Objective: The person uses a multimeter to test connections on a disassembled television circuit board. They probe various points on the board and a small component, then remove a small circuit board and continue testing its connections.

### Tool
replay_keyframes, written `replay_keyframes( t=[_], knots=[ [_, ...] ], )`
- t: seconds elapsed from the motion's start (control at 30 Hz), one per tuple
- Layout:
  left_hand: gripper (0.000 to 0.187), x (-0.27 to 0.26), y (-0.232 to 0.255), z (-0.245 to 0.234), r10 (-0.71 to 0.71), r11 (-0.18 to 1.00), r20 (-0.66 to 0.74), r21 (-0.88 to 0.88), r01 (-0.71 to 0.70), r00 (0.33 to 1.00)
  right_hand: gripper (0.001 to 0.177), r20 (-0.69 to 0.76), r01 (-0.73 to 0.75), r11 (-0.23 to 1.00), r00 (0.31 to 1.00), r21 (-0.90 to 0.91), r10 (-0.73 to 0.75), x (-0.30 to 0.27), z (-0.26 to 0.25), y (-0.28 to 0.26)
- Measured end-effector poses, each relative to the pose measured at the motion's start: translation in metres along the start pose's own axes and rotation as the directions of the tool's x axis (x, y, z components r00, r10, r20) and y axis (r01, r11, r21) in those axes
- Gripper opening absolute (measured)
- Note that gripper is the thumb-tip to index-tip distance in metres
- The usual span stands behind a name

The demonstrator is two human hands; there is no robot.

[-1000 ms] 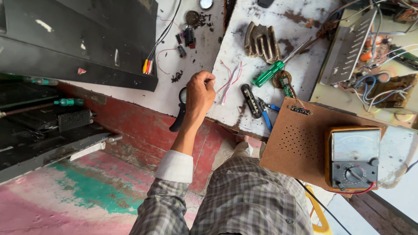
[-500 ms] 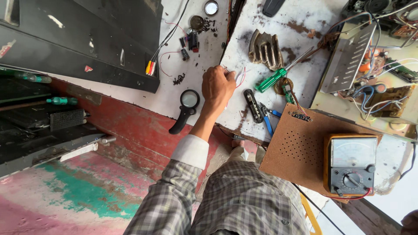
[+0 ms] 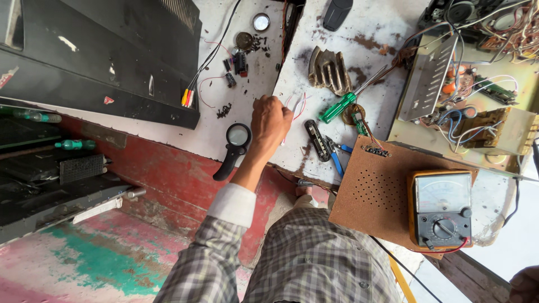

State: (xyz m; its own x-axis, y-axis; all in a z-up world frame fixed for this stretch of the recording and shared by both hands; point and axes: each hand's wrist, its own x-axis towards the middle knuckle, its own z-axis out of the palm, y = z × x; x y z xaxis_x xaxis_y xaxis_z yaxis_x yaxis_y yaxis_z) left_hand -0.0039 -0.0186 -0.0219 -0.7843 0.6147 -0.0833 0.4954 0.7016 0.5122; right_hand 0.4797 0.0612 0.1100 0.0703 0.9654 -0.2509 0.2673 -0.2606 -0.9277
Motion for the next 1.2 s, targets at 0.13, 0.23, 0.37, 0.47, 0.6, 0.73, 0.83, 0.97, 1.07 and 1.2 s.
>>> replay_keyframes(
  t=[0.13,0.23,0.37,0.47,0.6,0.73,0.83,0.97,1.07,1.2],
  knots=[
    [0.019,-0.01,-0.017,-0.011,0.217,0.969,-0.128,-0.095,-0.229,0.968,0.03,-0.005,0.003,1.0,1.0,-0.001,-0.003,0.002,-0.002,0.001],
    [0.016,-0.019,-0.016,-0.032,0.371,0.87,-0.147,-0.291,-0.398,0.917,0.03,-0.009,0.014,1.0,1.0,0.005,-0.014,0.004,0.001,0.0],
    [0.012,-0.036,0.008,-0.057,0.291,0.751,0.055,-0.632,-0.192,0.955,0.03,-0.022,0.038,0.999,0.999,0.015,-0.038,-0.004,0.006,-0.003],
    [0.007,-0.043,0.035,-0.07,0.377,0.644,0.149,-0.752,-0.143,0.914,0.03,-0.027,0.074,0.997,0.997,0.025,-0.074,-0.004,0.01,-0.011],
    [0.008,-0.048,0.081,-0.078,0.47,0.657,0.248,-0.739,-0.148,0.847,0.03,-0.058,0.126,0.992,0.991,0.03,-0.124,-0.006,0.011,-0.023],
    [0.006,-0.04,0.131,-0.075,0.586,0.611,0.215,-0.75,-0.253,0.781,0.031,-0.131,0.174,0.985,0.977,0.014,-0.171,-0.016,-0.005,-0.032],
    [0.004,-0.025,0.148,-0.069,0.533,0.722,0.314,-0.653,-0.229,0.786,0.031,-0.131,0.155,0.988,0.98,0.007,-0.153,-0.014,-0.016,-0.028],
    [0.007,0.006,0.125,-0.068,0.669,0.686,-0.052,-0.341,-0.643,0.742,0.031,-0.091,0.077,0.997,0.993,-0.024,-0.079,-0.011,-0.031,-0.013],
    [0.011,0.013,0.091,-0.067,0.583,0.801,0.094,-0.236,-0.55,0.807,0.031,-0.059,-0.001,1.0,0.998,-0.029,0.0,-0.003,-0.04,0.005],
    [0.01,0.011,0.076,-0.037,0.511,0.859,0.304,-0.16,-0.486,0.804,0.031,-0.059,-0.06,0.998,0.997,-0.017,0.058,0.004,-0.045,0.019]
  ],
)
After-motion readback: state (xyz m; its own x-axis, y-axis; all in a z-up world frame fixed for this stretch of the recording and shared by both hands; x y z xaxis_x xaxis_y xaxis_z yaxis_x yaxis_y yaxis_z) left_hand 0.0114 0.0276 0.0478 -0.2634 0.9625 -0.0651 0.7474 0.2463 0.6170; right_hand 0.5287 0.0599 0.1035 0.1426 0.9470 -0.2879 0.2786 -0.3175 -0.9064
